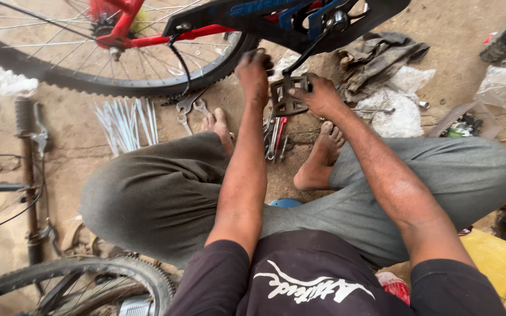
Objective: The person repairs a bicycle chain by removing it from the gears, manipulating individual links and the master link with pliers and by hand, and then rethreading it through the derailleur and over the chainring.
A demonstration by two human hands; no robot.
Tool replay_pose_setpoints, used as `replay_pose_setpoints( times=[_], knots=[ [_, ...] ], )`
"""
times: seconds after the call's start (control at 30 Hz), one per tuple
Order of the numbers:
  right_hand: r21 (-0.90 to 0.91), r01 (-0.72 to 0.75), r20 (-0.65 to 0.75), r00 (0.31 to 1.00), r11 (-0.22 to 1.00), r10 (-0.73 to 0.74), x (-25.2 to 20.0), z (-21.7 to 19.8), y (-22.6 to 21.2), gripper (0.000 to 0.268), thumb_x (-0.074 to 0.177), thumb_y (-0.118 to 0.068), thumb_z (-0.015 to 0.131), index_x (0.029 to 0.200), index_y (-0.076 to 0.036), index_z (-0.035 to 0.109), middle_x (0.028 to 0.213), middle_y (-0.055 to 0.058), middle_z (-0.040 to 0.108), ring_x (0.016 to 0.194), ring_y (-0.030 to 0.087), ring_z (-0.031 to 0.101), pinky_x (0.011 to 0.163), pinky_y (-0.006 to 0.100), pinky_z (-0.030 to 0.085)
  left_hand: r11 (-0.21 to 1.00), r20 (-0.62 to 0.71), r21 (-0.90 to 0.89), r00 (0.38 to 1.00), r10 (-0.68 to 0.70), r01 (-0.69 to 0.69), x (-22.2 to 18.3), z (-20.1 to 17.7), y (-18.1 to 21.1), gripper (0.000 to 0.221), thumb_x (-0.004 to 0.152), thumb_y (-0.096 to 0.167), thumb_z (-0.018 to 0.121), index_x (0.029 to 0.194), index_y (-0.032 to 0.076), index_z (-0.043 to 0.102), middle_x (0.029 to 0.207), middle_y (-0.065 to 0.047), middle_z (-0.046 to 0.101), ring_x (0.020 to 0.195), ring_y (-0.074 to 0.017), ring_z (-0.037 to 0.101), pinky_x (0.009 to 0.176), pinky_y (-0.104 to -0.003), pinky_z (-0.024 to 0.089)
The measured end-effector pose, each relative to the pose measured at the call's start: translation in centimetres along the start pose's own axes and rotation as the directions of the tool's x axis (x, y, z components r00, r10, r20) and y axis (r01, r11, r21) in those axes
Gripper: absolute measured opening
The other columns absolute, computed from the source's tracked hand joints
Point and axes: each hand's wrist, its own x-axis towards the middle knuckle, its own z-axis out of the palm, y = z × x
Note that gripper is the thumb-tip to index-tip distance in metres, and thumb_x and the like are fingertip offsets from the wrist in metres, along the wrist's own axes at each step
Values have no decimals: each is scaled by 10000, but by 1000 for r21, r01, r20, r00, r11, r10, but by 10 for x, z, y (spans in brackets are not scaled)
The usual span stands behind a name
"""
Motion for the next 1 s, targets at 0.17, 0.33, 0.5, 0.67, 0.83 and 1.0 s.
replay_pose_setpoints(
  times=[0.17,0.33,0.5,0.67,0.83,1.0],
  knots=[
    [1,7,-32,999,1000,-7,2,-2,17,823,867,-566,765,1395,25,546,1219,250,683,1157,375,665,1027,490,513,870,292,197,820,-493,453,25,18,-11,239,948,184,601,1143,47,609,1001,-102,731,871,-263,661,659,-420,545],
    [-46,9,-39,999,999,-11,-5,-21,18,748,835,-513,818,1318,17,603,1195,248,692,1130,379,671,1002,485,517,905,646,-202,745,-163,373,52,29,-60,399,842,2,583,1232,82,569,1160,-100,724,1104,-347,700,918,-586,578],
    [-12,-113,-10,994,994,113,-11,-40,2,685,792,-418,839,1336,-63,618,1226,190,696,1123,345,676,981,484,522,793,679,-373,724,-121,482,51,19,-64,310,974,164,609,1233,2,665,1252,-164,716,1221,-331,676,1111,-646,515],
    [-27,-331,43,942,943,332,-17,-69,6,670,810,-296,827,1420,-146,595,1287,138,707,1141,287,701,1027,474,536,645,713,-512,700,-50,567,48,19,-37,463,949,418,629,1217,52,721,1206,-131,745,1142,-322,682,1045,-539,491],
    [-100,-150,-116,984,984,139,-20,-72,28,670,780,-236,908,1362,-92,610,1276,191,654,1130,317,619,978,506,467,615,712,-582,699,68,532,53,22,-51,376,998,397,630,1174,79,728,1174,-94,752,1164,-291,685,1132,-519,473],
    [4,-305,-150,941,952,302,-17,-81,43,532,814,-187,830,1315,-137,657,1174,116,733,1055,258,712,946,450,570,525,592,-680,805,-17,512,51,20,-56,301,981,327,635,1124,81,733,1138,-89,760,1122,-263,685,1103,-498,464]
  ],
)
